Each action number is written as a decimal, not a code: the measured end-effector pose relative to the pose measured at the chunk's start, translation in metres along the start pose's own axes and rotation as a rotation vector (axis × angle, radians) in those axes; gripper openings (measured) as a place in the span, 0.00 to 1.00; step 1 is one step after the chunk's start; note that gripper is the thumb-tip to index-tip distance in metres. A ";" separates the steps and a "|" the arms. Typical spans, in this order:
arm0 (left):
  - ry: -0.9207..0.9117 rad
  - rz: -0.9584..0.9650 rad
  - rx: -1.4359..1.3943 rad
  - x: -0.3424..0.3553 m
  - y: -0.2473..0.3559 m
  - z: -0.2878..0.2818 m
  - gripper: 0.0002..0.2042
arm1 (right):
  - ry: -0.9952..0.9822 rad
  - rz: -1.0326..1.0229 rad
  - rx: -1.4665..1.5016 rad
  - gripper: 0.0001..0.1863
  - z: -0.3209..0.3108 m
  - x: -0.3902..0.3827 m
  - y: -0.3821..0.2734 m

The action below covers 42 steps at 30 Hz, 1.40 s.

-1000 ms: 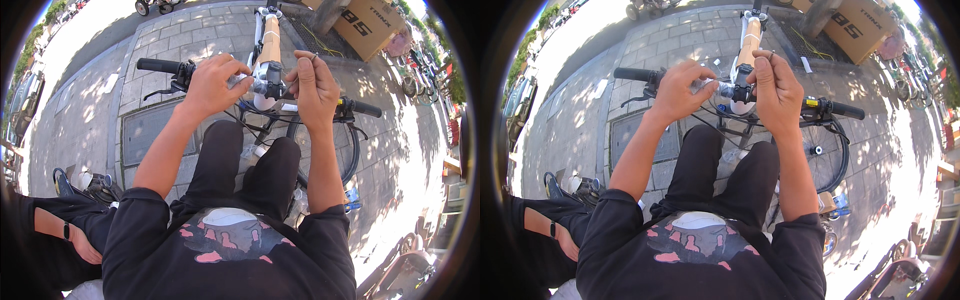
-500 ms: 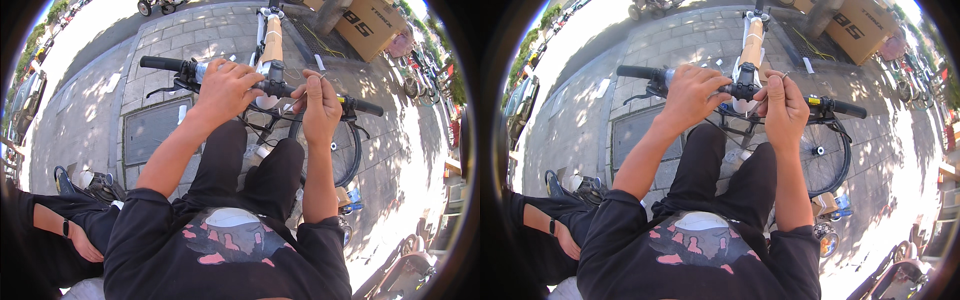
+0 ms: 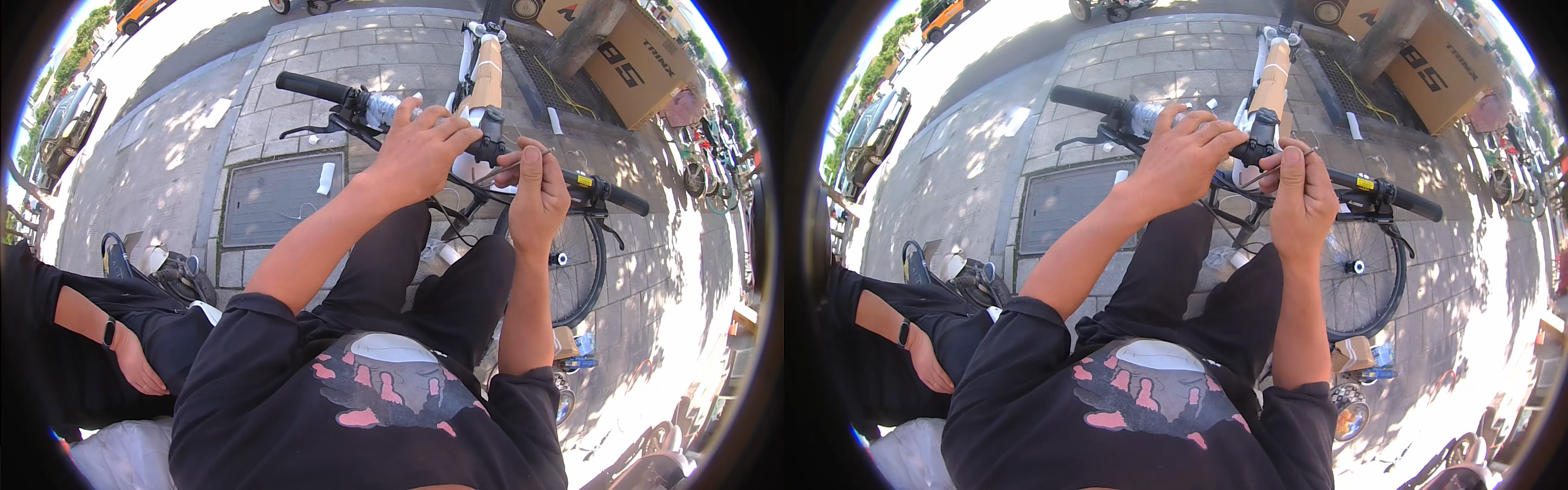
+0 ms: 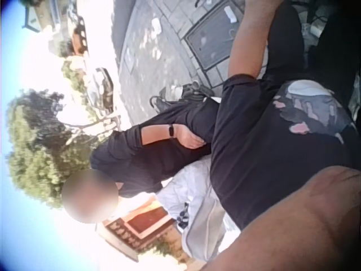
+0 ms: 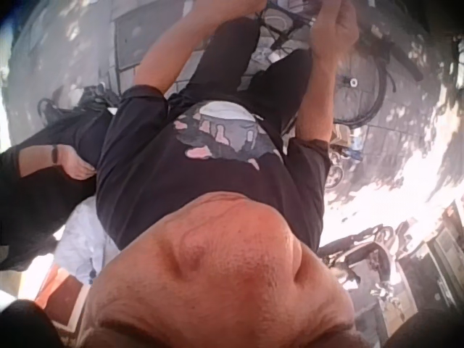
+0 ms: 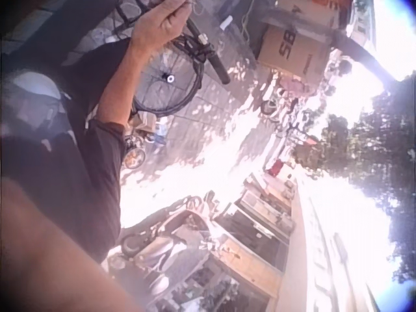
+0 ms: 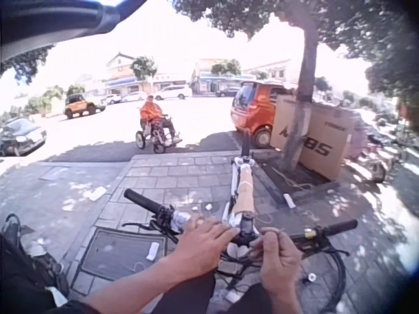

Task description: The person sits on the sidewalk and uses an Allen key to adjust components on the bicycle handlebar area. They repeatedly insert the tool into small fasteners, turn it, and reposition their hands while working on the brake or shifter assembly.

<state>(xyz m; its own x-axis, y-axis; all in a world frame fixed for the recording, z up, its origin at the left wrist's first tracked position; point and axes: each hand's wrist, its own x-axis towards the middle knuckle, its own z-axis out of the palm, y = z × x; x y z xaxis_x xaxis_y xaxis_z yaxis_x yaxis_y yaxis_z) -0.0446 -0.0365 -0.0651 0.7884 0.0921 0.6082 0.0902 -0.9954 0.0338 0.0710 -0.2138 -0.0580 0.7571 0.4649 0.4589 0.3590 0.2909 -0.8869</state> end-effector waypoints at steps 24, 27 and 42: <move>0.113 -0.026 -0.112 -0.006 0.002 0.011 0.34 | -0.074 -0.056 -0.235 0.17 0.019 0.018 -0.020; 0.130 -0.041 -0.120 -0.005 0.002 0.012 0.33 | 0.002 0.070 -0.166 0.17 0.014 0.025 -0.022; 0.156 -0.051 -0.129 -0.003 0.005 0.011 0.32 | 0.426 0.445 0.031 0.16 -0.022 -0.015 0.003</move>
<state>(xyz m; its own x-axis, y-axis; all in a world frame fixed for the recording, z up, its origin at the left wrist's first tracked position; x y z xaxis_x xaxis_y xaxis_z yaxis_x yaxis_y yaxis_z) -0.0395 -0.0412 -0.0751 0.6803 0.1465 0.7181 0.0407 -0.9859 0.1625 0.0724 -0.2381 -0.0683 0.9844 0.1746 -0.0216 -0.0523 0.1731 -0.9835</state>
